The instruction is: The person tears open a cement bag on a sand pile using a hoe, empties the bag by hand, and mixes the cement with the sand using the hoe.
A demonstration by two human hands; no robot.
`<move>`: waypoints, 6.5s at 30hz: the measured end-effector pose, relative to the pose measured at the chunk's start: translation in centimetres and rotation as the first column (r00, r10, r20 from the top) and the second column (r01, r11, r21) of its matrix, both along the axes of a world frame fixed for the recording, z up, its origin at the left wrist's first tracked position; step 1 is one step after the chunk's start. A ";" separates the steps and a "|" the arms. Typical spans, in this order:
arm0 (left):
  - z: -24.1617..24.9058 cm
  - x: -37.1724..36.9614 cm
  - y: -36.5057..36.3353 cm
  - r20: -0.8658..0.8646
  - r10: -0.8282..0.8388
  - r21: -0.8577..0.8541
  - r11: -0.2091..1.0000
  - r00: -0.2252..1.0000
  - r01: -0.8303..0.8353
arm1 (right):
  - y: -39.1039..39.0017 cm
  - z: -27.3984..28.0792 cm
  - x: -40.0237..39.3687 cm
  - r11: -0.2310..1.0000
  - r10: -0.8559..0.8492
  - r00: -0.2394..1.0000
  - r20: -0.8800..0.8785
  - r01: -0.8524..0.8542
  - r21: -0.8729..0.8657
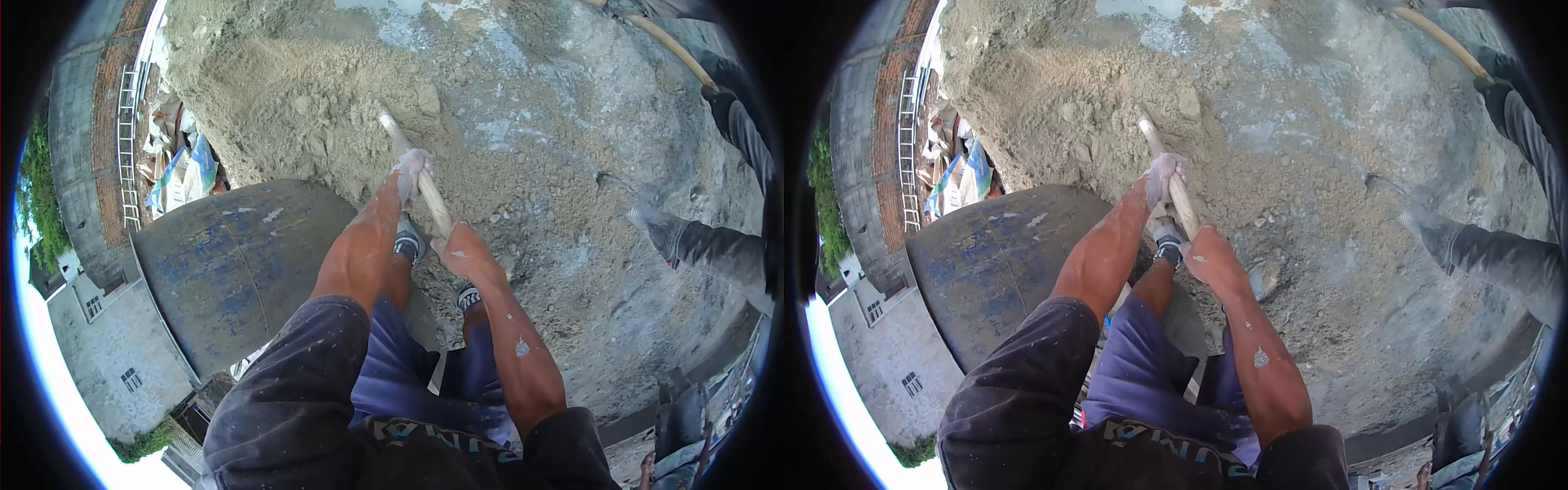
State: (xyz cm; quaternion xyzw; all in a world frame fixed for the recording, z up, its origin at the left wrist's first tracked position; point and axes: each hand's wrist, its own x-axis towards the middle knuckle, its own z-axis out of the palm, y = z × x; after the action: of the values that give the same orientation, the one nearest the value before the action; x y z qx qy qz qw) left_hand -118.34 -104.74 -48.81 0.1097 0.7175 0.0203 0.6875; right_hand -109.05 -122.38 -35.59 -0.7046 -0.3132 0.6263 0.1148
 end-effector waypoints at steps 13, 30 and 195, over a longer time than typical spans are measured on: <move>14.5 16.6 -41.4 0.319 0.100 -0.573 0.812 0.943 0.108 | -35.2 26.1 6.1 0.821 -0.035 0.845 0.534 0.329 -0.467; 28.4 -1.6 27.5 0.316 0.109 0.785 0.528 0.942 -0.324 | 23.2 5.8 -6.2 0.851 -0.186 0.899 0.395 -0.054 0.522; 24.3 4.2 26.6 0.082 -0.141 0.949 0.312 0.987 -0.034 | 27.8 4.9 -2.6 0.779 -0.360 0.926 0.117 0.229 0.584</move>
State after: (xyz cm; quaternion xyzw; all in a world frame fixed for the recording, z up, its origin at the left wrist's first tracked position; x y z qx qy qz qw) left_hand -114.10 -78.16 -24.49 0.5131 0.5119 0.4220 0.5446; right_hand -111.70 -94.62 -30.65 -0.7455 -0.3790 0.3979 0.3772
